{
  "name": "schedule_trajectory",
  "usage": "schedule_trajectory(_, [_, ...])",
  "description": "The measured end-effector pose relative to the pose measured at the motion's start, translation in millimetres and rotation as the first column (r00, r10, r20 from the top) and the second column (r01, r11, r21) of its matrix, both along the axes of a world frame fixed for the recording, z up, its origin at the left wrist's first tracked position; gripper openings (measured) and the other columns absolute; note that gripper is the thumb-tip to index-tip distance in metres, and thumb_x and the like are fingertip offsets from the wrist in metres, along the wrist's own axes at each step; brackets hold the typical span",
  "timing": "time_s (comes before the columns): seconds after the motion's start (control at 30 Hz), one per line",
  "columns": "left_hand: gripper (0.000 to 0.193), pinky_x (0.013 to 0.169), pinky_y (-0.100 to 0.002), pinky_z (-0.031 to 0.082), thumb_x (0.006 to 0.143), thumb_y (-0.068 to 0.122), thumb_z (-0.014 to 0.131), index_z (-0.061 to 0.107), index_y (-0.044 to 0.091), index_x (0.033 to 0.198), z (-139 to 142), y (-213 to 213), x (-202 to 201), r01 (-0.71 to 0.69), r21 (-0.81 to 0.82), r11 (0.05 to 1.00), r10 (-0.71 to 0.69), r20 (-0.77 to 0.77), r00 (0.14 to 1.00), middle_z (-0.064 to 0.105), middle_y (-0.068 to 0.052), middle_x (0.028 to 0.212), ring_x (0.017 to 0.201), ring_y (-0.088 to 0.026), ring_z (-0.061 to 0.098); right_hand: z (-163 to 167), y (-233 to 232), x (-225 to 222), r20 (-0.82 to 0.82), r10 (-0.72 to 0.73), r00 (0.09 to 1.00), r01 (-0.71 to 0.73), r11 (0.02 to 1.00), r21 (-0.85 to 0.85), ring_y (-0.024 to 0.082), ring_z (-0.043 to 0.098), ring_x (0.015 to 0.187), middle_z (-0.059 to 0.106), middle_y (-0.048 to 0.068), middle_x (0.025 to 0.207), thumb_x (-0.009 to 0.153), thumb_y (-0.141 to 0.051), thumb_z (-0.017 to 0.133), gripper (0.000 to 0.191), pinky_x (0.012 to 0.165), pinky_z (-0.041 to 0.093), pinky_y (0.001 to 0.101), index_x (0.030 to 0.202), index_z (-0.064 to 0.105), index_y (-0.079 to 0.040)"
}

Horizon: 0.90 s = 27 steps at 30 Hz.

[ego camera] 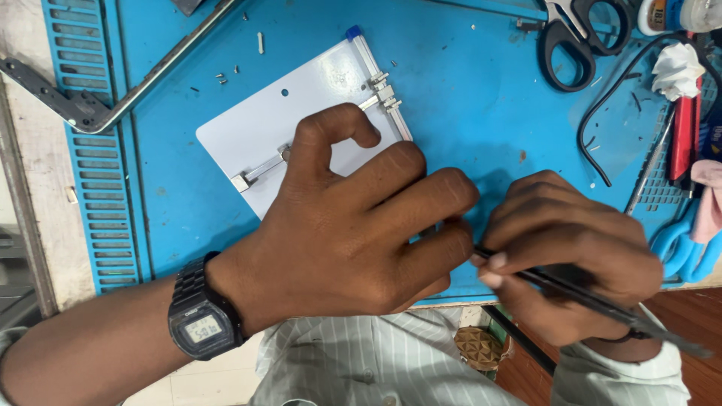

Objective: The person wipes a small green circuit board with a pink cloth, then uses tweezers to pick at and adjust components on the board. They place the board into a spring-loaded white holder on the blue mat and press and reposition it while continuing to work on it with the tweezers.

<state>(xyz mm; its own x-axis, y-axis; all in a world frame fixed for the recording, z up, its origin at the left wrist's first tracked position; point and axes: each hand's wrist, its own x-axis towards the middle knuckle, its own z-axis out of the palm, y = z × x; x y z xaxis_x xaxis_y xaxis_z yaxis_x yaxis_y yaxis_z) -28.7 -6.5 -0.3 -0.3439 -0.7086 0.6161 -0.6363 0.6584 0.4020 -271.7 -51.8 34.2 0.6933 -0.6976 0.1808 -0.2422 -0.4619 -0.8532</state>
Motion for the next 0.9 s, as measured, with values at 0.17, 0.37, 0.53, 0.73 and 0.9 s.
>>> schedule_trajectory(0.17, [0.018, 0.098, -0.048, 0.036, 0.091, 0.021, 0.076, 0.062, 0.019, 0.08, 1.0, -1.4, -3.3, -0.043, 0.005, 0.999, 0.042, 0.042, 0.998, 0.058, 0.005, 0.109, 0.097, -0.017, 0.058, -1.6, -2.8, 2.7, -0.031, 0.079, 0.996, -0.08, 0.996, -0.05, 0.022, 0.071, 0.079, 0.071, 0.01, 0.086, 0.083, -0.01, 0.078, 0.015, 0.081, 0.056, 0.0425, 0.089, 0.065, -0.004])
schedule_trajectory(0.37, [0.013, 0.092, -0.047, 0.037, 0.08, 0.027, 0.075, 0.066, 0.017, 0.077, 4.0, -8.7, 7.9, -0.053, 0.002, 0.999, 0.053, 0.061, 0.997, 0.06, 0.002, 0.105, 0.092, -0.018, 0.057, 4.8, 2.6, -0.7, -0.066, -0.062, 0.996, 0.066, 0.996, 0.056, 0.02, 0.072, 0.081, 0.072, 0.008, 0.09, 0.086, -0.01, 0.074, 0.014, 0.078, 0.058, 0.035, 0.096, 0.065, -0.004])
schedule_trajectory(0.53, [0.047, 0.079, -0.045, 0.042, 0.091, 0.04, 0.075, 0.064, 0.011, 0.057, 5.4, -8.1, 3.3, 0.036, 0.073, 0.997, -0.04, 0.055, 0.998, 0.066, 0.001, 0.09, 0.077, -0.021, 0.057, -1.9, -1.8, 2.2, -0.142, -0.105, 0.984, 0.11, 0.993, 0.033, 0.021, 0.074, 0.086, 0.072, 0.013, 0.094, 0.081, -0.007, 0.075, 0.02, 0.075, 0.058, 0.0312, 0.098, 0.066, -0.001])
schedule_trajectory(0.73, [0.032, 0.072, -0.036, 0.046, 0.088, 0.032, 0.072, 0.066, 0.009, 0.067, 1.0, -2.5, 7.0, 0.194, 0.119, 0.974, -0.203, 0.062, 0.977, 0.06, 0.001, 0.082, 0.079, -0.02, 0.058, -4.3, -5.1, 0.8, -0.181, -0.042, 0.983, 0.063, 0.992, 0.108, 0.02, 0.074, 0.084, 0.073, 0.012, 0.094, 0.076, -0.008, 0.078, 0.022, 0.073, 0.057, 0.0292, 0.095, 0.068, -0.002])
schedule_trajectory(0.9, [0.03, 0.059, -0.034, 0.044, 0.08, 0.027, 0.071, 0.062, 0.008, 0.059, 1.2, 4.2, 9.0, 0.288, 0.116, 0.95, -0.302, 0.123, 0.945, 0.058, -0.001, 0.073, 0.064, -0.02, 0.054, -10.3, -6.1, -0.4, -0.228, -0.036, 0.973, 0.061, 0.993, 0.104, 0.016, 0.076, 0.084, 0.076, 0.008, 0.096, 0.083, -0.004, 0.078, 0.015, 0.074, 0.058, 0.0264, 0.096, 0.069, -0.004])
